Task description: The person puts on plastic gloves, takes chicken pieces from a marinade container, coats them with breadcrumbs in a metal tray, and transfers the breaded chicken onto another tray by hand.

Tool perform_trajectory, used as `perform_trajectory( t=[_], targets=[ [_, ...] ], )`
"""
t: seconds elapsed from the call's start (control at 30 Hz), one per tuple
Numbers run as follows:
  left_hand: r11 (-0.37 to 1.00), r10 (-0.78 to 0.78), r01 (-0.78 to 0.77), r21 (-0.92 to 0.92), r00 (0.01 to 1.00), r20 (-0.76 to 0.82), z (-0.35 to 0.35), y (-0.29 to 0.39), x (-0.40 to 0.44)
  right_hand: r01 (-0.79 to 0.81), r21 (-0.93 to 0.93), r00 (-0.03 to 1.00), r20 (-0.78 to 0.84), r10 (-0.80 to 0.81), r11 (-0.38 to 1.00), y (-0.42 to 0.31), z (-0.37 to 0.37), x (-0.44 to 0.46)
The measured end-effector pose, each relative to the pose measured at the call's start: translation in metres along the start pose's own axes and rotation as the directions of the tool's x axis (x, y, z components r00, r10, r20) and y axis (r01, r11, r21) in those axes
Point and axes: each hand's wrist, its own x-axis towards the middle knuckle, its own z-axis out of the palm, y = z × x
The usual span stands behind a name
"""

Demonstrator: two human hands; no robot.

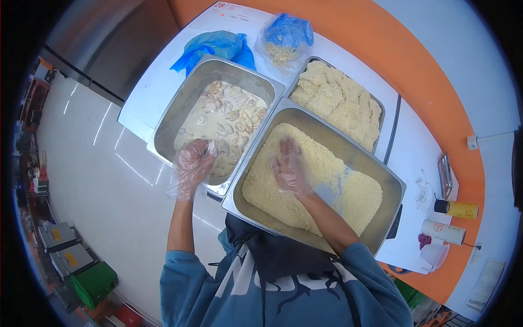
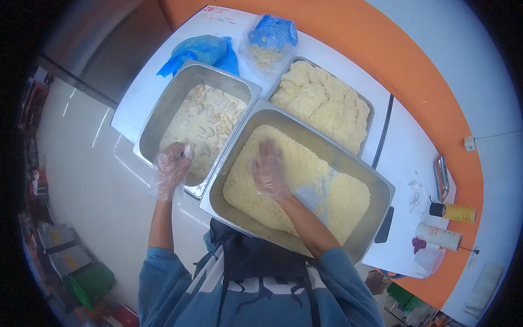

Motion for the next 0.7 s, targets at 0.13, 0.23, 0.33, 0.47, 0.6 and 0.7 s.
perform_trajectory(
  t=[0.13,0.23,0.33,0.47,0.6,0.7],
  targets=[
    [0.999,0.028,-0.029,-0.03,0.999,-0.037,0.003,-0.003,-0.002,0.011,0.01,0.999,0.039,-0.011,1.0,0.003,-0.001,-0.01],
    [1.0,0.018,-0.019,-0.013,1.0,-0.019,0.004,-0.003,-0.002,0.027,0.504,0.987,-0.152,0.058,0.863,0.037,0.034,-0.004],
    [1.0,-0.011,0.011,0.002,1.0,0.026,0.006,-0.008,-0.006,-0.032,0.586,0.994,-0.066,0.087,0.81,0.099,0.037,0.015],
    [1.0,0.017,-0.016,-0.02,0.999,0.044,0.011,-0.017,-0.006,-0.31,0.266,0.862,0.485,0.151,0.913,0.088,-0.034,0.053],
    [0.999,0.039,-0.039,-0.016,0.999,0.023,0.007,-0.013,-0.006,-0.19,0.198,0.798,0.602,0.033,0.962,0.084,-0.05,0.072],
    [0.998,0.017,-0.015,-0.054,0.999,0.036,0.002,-0.006,-0.004,-0.165,0.101,0.673,0.739,0.037,0.981,0.067,-0.07,0.076]
  ],
)
